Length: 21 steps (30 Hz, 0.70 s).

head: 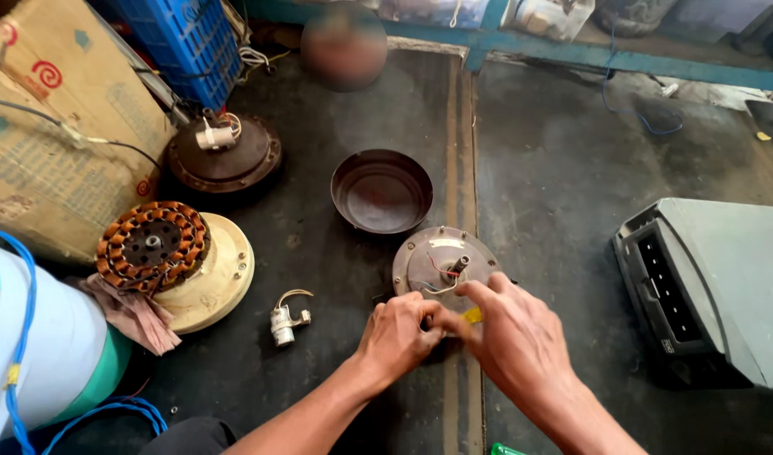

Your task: The person uses screwdrivers to unscrew and remove parts from a ceiling fan motor housing on the floor, then lifts the motor assembly, separates a metal pulley plate from the housing, and continues unscrewing components by hand and with a screwdriver.

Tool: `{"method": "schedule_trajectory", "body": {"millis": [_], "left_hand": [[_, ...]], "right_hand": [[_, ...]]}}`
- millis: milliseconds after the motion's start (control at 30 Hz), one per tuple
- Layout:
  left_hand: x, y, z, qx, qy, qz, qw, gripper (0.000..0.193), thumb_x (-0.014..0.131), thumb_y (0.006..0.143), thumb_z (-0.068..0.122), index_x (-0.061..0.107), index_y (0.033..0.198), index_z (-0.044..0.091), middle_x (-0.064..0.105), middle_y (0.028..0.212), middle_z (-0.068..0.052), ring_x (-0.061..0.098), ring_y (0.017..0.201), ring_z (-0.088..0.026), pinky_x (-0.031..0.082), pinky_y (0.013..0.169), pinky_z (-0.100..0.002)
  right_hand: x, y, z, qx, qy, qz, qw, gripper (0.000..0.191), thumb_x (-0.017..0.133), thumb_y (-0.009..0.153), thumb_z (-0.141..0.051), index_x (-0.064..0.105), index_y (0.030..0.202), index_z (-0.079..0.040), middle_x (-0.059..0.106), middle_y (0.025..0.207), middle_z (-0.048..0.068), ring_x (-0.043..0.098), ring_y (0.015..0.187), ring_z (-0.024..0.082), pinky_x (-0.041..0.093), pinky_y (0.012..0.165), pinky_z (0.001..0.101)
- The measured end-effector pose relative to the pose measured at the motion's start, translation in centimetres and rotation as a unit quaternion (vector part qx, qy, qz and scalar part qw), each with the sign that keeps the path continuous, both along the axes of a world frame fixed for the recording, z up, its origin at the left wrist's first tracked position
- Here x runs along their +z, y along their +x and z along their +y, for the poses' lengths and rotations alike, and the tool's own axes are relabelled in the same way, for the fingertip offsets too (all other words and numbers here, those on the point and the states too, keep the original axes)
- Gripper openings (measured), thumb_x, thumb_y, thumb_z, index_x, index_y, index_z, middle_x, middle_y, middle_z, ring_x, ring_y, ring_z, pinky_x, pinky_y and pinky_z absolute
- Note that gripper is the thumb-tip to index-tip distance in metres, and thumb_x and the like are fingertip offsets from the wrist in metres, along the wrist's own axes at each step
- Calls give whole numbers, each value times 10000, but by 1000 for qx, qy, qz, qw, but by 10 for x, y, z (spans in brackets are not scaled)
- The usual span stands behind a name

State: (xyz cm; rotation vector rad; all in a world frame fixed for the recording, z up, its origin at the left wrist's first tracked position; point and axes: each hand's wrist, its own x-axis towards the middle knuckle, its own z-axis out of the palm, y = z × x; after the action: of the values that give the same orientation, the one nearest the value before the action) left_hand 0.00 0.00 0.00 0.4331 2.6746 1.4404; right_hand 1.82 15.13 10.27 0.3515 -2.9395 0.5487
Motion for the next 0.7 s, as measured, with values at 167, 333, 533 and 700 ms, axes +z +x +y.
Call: {"method": "schedule_trajectory", "body": {"millis": [167, 333, 533, 700], "left_hand": [[4, 5, -2, -8, -20, 16, 1000, 211, 823, 784, 296, 742, 898, 138, 697, 836, -73, 709, 769, -289, 555, 683, -442], [4, 9, 0, 9, -32, 21, 999, 307, 825, 803, 267, 619, 947, 91, 717, 895, -112, 706, 827, -349, 549, 704, -485], [5, 9, -1, 18, -51, 39, 998, 291, 823, 794, 236, 607, 936, 100, 723, 876, -121, 706, 819, -372, 553, 690, -493], [7, 6, 0, 19, -50, 25, 998, 307, 837, 799, 268, 614, 918, 94, 715, 881, -114, 709, 792, -364, 556, 685, -488]], "right_hand": [[0, -1, 0, -16, -58, -54, 997, 295, 733, 785, -129, 716, 1079, -113, 718, 915, 145, 689, 817, 380, 528, 719, 461], [-10, 5, -1, 7, -92, -18, 996, 116, 689, 716, -33, 670, 829, -51, 707, 859, 139, 687, 861, 371, 530, 736, 453], [-11, 5, -7, -40, -9, -41, 998, 264, 775, 732, -193, 688, 975, -136, 680, 936, 139, 658, 913, 405, 513, 736, 488], [-5, -5, -3, -42, -10, -85, 995, 209, 720, 887, -155, 629, 1073, -128, 703, 971, 119, 679, 937, 389, 512, 765, 491]]}}
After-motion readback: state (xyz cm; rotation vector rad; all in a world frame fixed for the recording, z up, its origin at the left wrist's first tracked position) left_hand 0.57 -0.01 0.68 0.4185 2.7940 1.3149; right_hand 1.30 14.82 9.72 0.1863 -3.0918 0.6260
